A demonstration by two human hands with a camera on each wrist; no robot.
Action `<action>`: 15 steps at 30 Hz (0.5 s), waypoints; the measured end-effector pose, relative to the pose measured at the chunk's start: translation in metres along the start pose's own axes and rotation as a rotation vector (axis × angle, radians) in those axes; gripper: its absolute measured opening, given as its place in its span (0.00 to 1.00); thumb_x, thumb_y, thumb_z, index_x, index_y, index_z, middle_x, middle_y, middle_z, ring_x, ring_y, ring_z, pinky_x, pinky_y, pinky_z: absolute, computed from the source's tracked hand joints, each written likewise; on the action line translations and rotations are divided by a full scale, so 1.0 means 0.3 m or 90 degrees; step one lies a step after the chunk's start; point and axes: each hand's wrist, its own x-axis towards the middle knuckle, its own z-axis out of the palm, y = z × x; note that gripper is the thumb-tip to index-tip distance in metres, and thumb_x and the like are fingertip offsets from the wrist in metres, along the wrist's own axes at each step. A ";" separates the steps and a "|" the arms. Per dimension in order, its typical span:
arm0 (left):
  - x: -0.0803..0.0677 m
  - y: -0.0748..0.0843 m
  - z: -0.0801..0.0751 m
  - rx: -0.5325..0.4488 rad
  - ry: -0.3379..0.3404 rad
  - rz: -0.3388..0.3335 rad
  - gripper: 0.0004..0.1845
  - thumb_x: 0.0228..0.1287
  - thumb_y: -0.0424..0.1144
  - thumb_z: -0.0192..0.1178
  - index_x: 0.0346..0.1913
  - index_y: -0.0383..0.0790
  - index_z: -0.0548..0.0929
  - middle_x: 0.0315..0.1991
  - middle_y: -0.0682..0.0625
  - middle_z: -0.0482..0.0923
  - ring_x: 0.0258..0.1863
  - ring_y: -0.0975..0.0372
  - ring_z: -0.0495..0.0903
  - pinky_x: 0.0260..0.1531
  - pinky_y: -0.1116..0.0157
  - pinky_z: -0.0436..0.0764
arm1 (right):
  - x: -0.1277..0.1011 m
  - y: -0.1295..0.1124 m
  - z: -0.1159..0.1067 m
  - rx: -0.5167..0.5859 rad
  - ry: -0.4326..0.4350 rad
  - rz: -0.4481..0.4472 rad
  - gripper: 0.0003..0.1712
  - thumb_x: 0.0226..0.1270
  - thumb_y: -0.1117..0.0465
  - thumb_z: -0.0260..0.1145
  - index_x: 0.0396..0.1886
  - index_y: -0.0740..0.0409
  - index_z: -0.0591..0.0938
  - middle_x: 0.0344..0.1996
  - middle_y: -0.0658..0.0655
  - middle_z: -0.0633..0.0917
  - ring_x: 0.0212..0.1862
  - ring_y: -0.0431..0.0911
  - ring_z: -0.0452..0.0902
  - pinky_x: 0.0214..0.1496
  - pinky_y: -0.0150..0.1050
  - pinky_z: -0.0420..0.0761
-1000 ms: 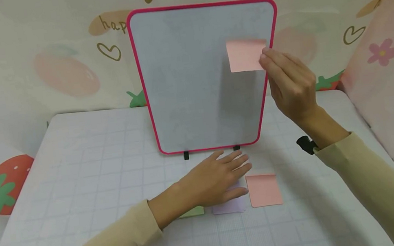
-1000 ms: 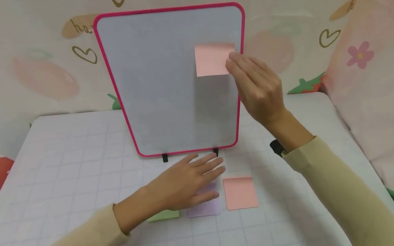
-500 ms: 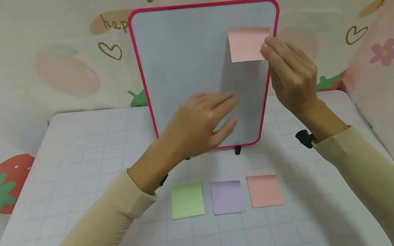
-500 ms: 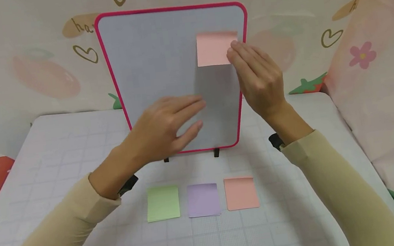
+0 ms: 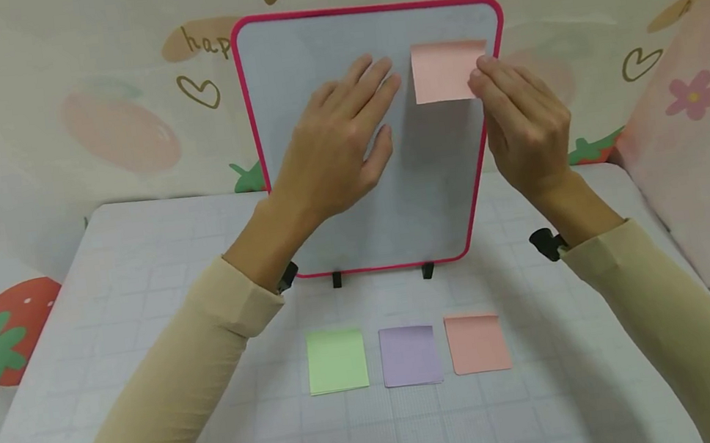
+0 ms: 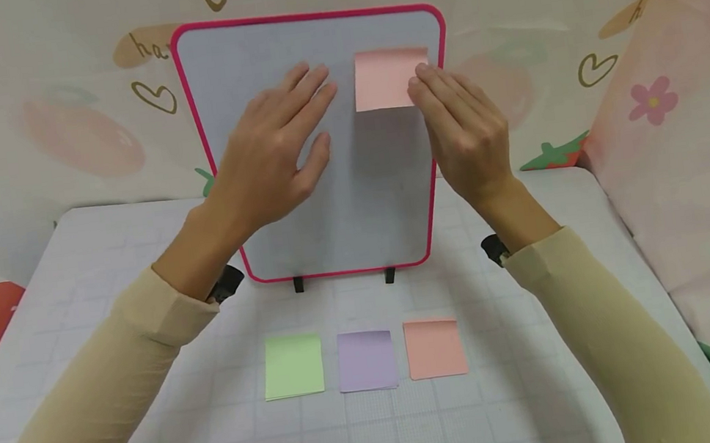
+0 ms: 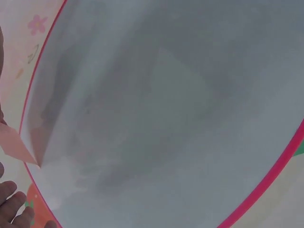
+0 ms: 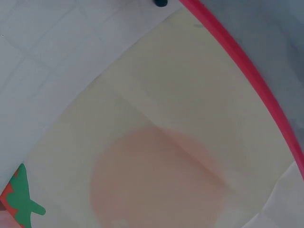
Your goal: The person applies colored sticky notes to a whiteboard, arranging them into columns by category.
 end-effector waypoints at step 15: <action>0.061 -0.037 0.012 0.056 -0.066 -0.026 0.28 0.74 0.38 0.39 0.74 0.38 0.65 0.76 0.46 0.60 0.77 0.56 0.54 0.73 0.56 0.55 | 0.033 -0.011 0.007 0.001 0.029 0.014 0.09 0.61 0.75 0.68 0.41 0.69 0.87 0.45 0.64 0.88 0.49 0.58 0.85 0.60 0.49 0.79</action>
